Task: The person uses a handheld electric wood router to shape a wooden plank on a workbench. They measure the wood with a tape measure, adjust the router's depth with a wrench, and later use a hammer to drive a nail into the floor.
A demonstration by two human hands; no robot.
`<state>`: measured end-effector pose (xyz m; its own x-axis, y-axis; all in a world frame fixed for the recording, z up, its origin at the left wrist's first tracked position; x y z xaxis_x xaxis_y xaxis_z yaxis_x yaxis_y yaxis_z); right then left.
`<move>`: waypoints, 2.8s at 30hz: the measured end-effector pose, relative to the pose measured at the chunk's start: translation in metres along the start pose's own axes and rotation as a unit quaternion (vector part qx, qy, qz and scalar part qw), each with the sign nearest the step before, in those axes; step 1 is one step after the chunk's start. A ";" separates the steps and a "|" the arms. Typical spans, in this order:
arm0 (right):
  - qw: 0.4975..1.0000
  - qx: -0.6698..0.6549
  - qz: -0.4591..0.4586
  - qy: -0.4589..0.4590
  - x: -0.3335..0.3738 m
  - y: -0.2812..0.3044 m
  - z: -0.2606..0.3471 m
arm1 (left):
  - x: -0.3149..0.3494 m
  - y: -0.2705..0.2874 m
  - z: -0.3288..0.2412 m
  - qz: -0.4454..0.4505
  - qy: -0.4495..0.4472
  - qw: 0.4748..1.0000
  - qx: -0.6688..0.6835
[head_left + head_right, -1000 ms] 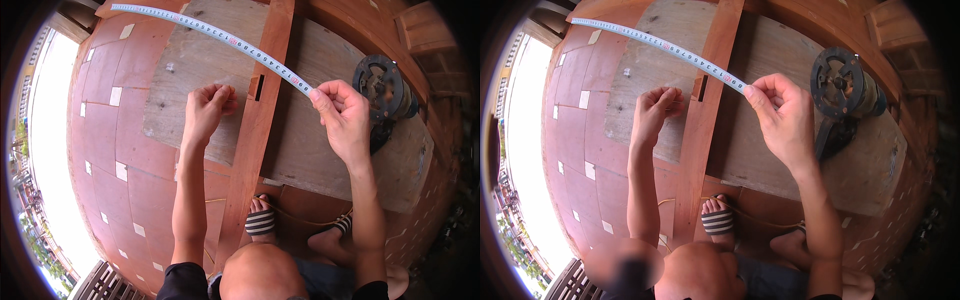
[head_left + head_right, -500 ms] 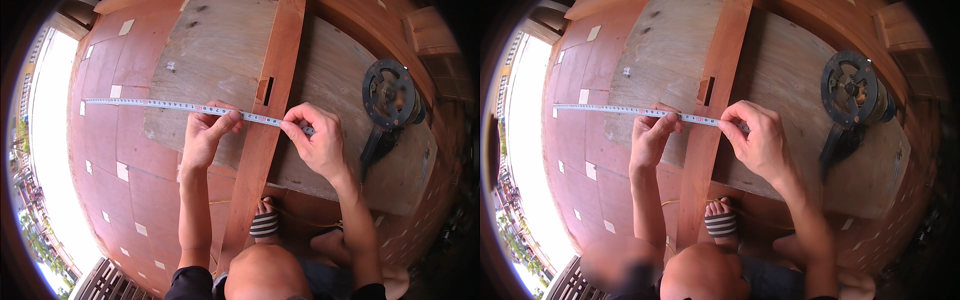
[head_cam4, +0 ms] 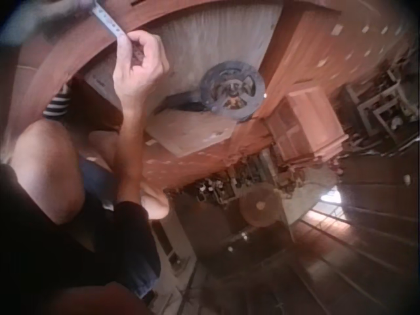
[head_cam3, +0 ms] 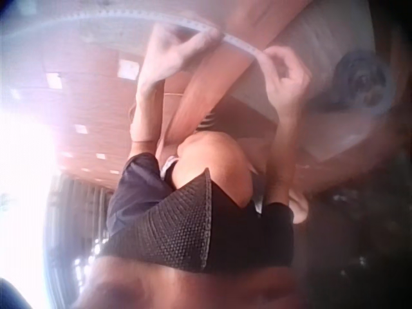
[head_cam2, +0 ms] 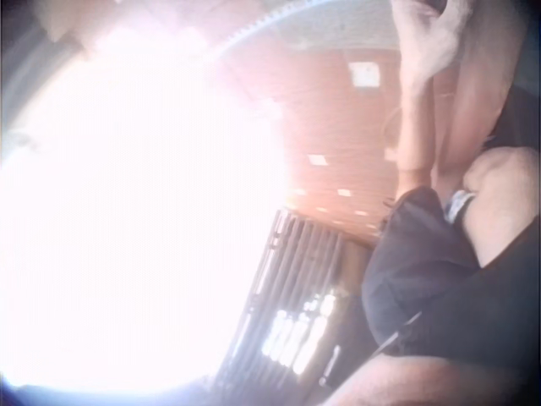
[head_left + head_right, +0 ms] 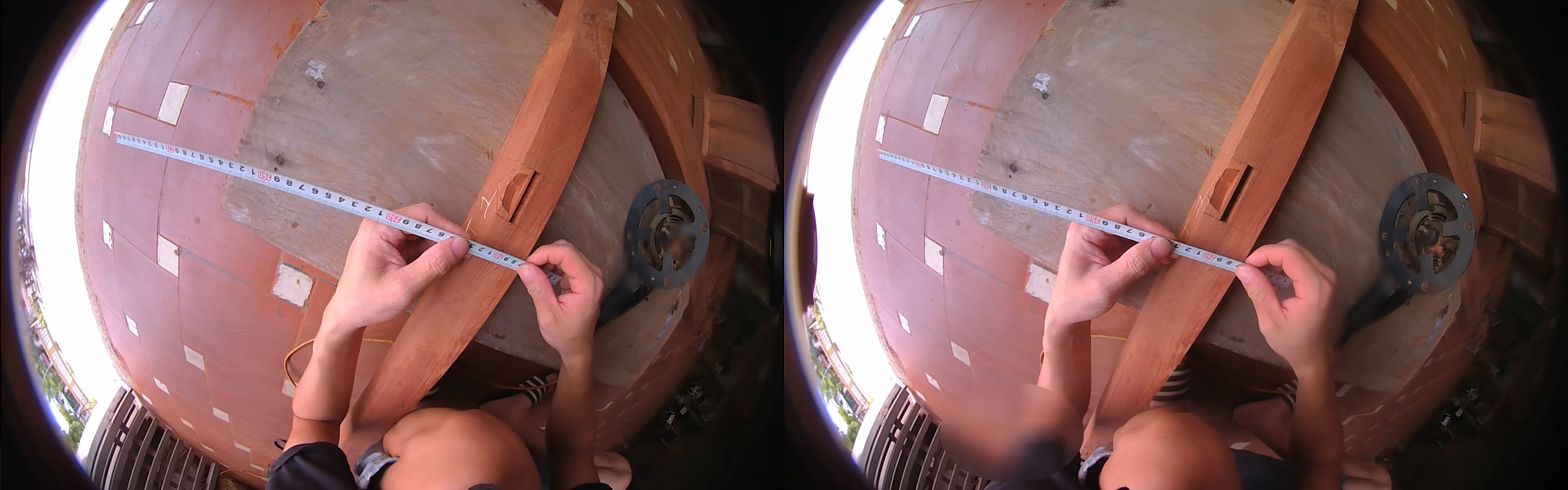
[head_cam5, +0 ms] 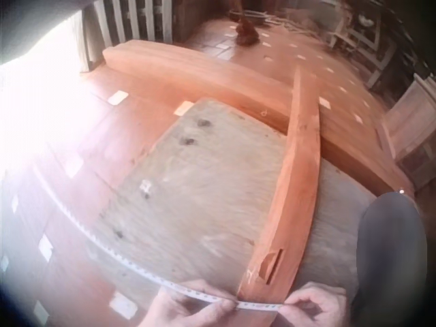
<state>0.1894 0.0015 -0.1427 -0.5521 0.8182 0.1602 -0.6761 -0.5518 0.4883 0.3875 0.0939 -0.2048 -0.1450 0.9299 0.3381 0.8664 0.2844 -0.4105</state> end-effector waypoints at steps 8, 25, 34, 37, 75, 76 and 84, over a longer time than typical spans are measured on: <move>0.999 0.035 -0.009 -0.021 -0.009 0.006 0.002 | -0.008 -0.001 -0.002 0.005 0.044 0.999 -0.017; 0.994 -0.002 -0.110 -0.014 -0.032 0.014 -0.004 | -0.045 -0.010 -0.005 -0.064 -0.043 0.997 0.001; 0.993 -0.007 -0.118 0.006 -0.030 0.014 -0.003 | -0.042 -0.011 -0.011 -0.068 -0.044 0.996 -0.031; 0.993 -0.011 -0.121 0.013 -0.030 0.014 -0.004 | -0.043 -0.010 -0.010 -0.065 -0.039 0.997 -0.025; 0.994 -0.009 -0.110 0.014 -0.030 0.017 -0.003 | -0.042 -0.008 -0.009 -0.050 -0.032 0.998 -0.035; 0.994 -0.012 -0.109 0.022 -0.028 0.017 0.003 | -0.035 -0.007 -0.013 -0.081 -0.028 0.993 -0.079; 0.989 0.005 -0.144 0.045 0.002 0.169 0.083 | 0.101 -0.013 -0.021 -0.061 0.185 0.872 -0.450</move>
<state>0.1143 -0.0769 0.0115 -0.3795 0.9230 -0.0634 -0.8066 -0.2965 0.5114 0.3718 0.1793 -0.1478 -0.2431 0.7196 0.6505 0.9035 -0.0762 0.4218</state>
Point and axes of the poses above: each hand's wrist, its own x-axis away from the middle knuckle, its own y-axis out of the back of the hand, z = x × y, the point moved 6 cm from there along -x, towards the middle knuckle, and after that the axes turned 4 degrees about -x, right-handed, at the moved point
